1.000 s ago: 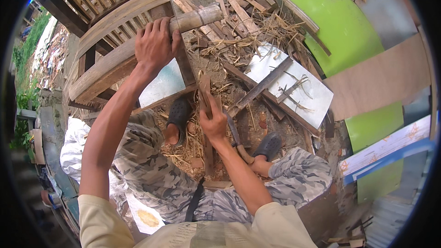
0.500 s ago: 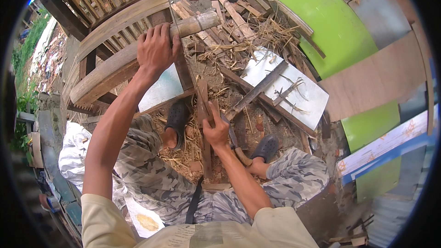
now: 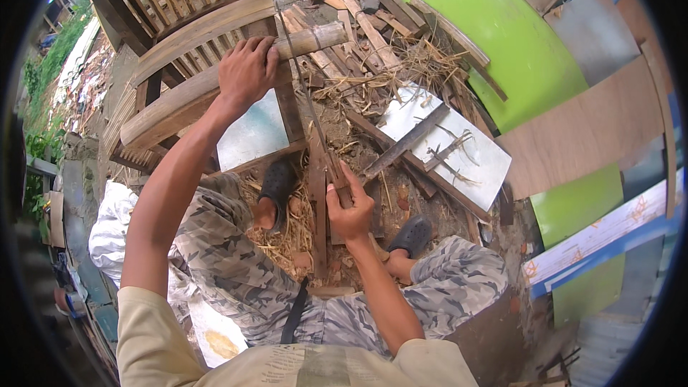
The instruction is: The person sits on the ground and uses a machete and hammer to fit a cylindrical wooden piece into a slot on a wooden chair. They repeatedly position the piece, strike it with the hammer, and adjust it until it fits.
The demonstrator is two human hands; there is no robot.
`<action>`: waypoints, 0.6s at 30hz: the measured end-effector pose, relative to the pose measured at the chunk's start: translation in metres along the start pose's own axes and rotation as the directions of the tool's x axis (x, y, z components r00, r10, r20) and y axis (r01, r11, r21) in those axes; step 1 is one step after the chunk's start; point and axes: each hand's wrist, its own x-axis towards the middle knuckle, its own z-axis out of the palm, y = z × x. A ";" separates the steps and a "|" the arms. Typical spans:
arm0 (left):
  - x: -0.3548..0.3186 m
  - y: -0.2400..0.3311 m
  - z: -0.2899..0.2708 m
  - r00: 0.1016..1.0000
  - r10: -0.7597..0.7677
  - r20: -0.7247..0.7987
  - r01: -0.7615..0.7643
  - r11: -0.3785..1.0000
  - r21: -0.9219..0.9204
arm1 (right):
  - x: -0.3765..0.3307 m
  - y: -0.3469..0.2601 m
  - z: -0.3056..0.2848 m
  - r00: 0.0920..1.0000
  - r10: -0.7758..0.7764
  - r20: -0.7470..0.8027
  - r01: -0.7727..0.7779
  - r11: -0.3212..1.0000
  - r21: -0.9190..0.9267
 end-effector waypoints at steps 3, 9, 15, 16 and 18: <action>0.008 -0.012 -0.012 0.984 -0.068 0.162 0.075 0.997 -0.034 | 0.006 -0.021 -0.015 0.996 -0.003 0.086 -0.012 0.984 0.179; 0.026 0.003 -0.029 0.836 -0.340 0.430 0.343 0.937 0.074 | 0.013 -0.020 -0.023 0.984 -0.101 0.147 0.076 0.983 0.166; 0.038 -0.003 -0.034 0.746 -0.334 0.576 0.322 0.938 0.127 | 0.005 -0.038 -0.009 0.984 -0.155 0.087 0.147 0.984 0.098; 0.040 -0.001 -0.036 0.734 -0.330 0.593 0.319 0.939 0.128 | 0.006 -0.037 -0.007 0.973 -0.219 0.070 0.216 0.975 0.057; 0.041 -0.001 -0.035 0.728 -0.328 0.603 0.314 0.940 0.132 | 0.004 -0.041 -0.004 0.976 -0.211 0.061 0.208 0.977 0.040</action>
